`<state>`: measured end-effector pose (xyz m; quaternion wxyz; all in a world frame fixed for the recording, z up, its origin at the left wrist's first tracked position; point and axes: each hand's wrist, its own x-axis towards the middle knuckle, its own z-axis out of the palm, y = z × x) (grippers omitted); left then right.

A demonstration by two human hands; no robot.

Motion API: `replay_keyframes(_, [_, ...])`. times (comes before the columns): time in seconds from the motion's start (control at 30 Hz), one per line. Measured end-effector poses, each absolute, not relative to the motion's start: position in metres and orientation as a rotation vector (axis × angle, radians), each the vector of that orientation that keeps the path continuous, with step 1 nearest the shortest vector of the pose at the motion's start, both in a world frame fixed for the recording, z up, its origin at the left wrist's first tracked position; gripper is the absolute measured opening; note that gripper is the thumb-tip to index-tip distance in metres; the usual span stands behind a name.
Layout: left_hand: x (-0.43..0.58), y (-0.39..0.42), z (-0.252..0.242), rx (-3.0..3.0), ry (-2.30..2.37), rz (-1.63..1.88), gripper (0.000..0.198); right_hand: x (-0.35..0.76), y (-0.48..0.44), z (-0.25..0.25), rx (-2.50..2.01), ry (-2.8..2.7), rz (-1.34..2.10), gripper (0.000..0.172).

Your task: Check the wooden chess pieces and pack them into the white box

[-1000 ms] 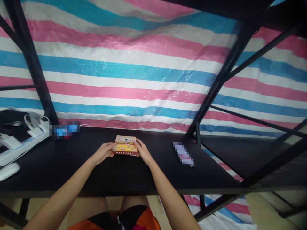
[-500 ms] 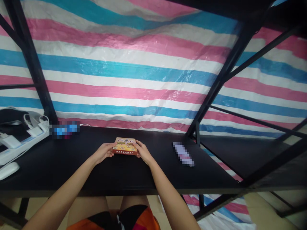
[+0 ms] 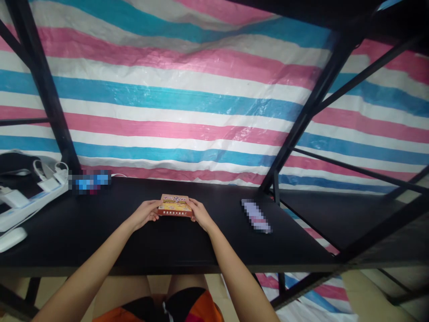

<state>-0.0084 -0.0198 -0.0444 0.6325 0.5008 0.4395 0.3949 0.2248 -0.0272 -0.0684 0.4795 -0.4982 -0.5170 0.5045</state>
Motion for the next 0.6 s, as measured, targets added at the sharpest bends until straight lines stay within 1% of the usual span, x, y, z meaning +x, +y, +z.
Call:
replay_keyframes(0.17, [-0.0068,-0.0205,-0.0428,1.177,1.020,0.896,0.041,0.2269,-0.0230,-0.0723,-1.247,-1.303,1.143,0.060])
replay_keyframes(0.23, [-0.0071,-0.0198,-0.0428,1.203,1.032,0.899,0.039,0.2277,-0.0218,-0.0745,-1.242,-1.330,1.112,0.059])
replay_keyframes(0.33, [-0.0081,-0.0176,-0.0433,1.260,1.054,0.917,0.040,0.2282,-0.0220,-0.0756,-1.218,-1.390,1.078,0.049])
replay_keyframes(0.43, [-0.0084,-0.0153,-0.0431,1.347,1.064,0.982,0.046,0.2276,-0.0240,-0.0732,-1.188,-1.445,1.032,0.038])
replay_keyframes(0.6, [-0.0079,-0.0158,-0.0415,1.505,1.033,1.102,0.051,0.2265,-0.0287,-0.0664,-1.120,-1.493,0.912,0.035])
